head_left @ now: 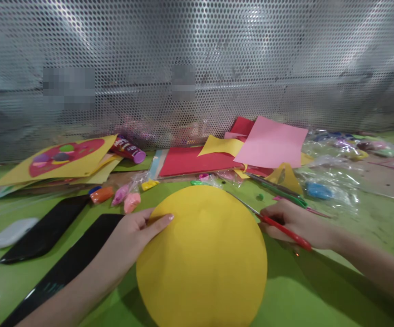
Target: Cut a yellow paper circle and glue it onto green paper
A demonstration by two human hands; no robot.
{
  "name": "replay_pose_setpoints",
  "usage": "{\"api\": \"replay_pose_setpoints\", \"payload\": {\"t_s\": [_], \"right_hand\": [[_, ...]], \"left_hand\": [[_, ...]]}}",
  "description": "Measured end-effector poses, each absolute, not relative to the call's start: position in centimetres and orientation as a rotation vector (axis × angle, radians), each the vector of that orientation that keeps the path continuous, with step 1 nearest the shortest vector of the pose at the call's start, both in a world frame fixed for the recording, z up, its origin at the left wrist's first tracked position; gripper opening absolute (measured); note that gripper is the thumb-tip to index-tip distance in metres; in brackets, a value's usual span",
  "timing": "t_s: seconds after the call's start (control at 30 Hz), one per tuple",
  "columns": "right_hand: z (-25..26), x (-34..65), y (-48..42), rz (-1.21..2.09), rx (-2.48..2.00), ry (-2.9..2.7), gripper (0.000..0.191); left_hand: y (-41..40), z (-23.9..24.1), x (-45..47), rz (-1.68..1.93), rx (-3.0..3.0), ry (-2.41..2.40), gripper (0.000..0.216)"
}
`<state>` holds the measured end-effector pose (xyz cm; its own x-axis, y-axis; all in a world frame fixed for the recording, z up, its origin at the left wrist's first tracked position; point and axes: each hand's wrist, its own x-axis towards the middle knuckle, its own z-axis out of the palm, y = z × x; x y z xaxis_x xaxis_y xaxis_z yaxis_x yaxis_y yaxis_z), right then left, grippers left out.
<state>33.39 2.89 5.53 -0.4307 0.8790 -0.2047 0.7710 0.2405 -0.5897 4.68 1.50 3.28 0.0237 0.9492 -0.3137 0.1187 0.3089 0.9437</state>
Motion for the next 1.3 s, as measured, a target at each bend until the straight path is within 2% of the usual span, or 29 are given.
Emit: {"api": "replay_pose_setpoints", "payload": {"t_s": [0.27, 0.73, 0.97, 1.13, 1.3], "right_hand": [[5.3, 33.8, 2.8, 1.241, -1.644, -1.926, 0.024], [4.7, 33.5, 3.0, 1.011, -1.596, -1.693, 0.024], [4.1, 33.5, 3.3, 0.949, -1.655, -1.605, 0.028], [4.2, 33.4, 3.1, 0.819, -1.652, -1.642, 0.032], [4.2, 33.5, 3.3, 0.827, -1.618, -1.636, 0.036]], "left_hand": [[1.5, 3.2, 4.6, 1.036, 0.981, 1.305, 0.032], [2.1, 3.2, 4.8, 1.203, 0.944, 1.269, 0.036], [2.1, 2.8, 4.6, 1.170, 0.830, 1.171, 0.026], [2.8, 2.5, 4.6, 1.209, 0.723, 1.123, 0.030], [1.5, 4.9, 2.5, 1.471, 0.940, 1.405, 0.044]]}}
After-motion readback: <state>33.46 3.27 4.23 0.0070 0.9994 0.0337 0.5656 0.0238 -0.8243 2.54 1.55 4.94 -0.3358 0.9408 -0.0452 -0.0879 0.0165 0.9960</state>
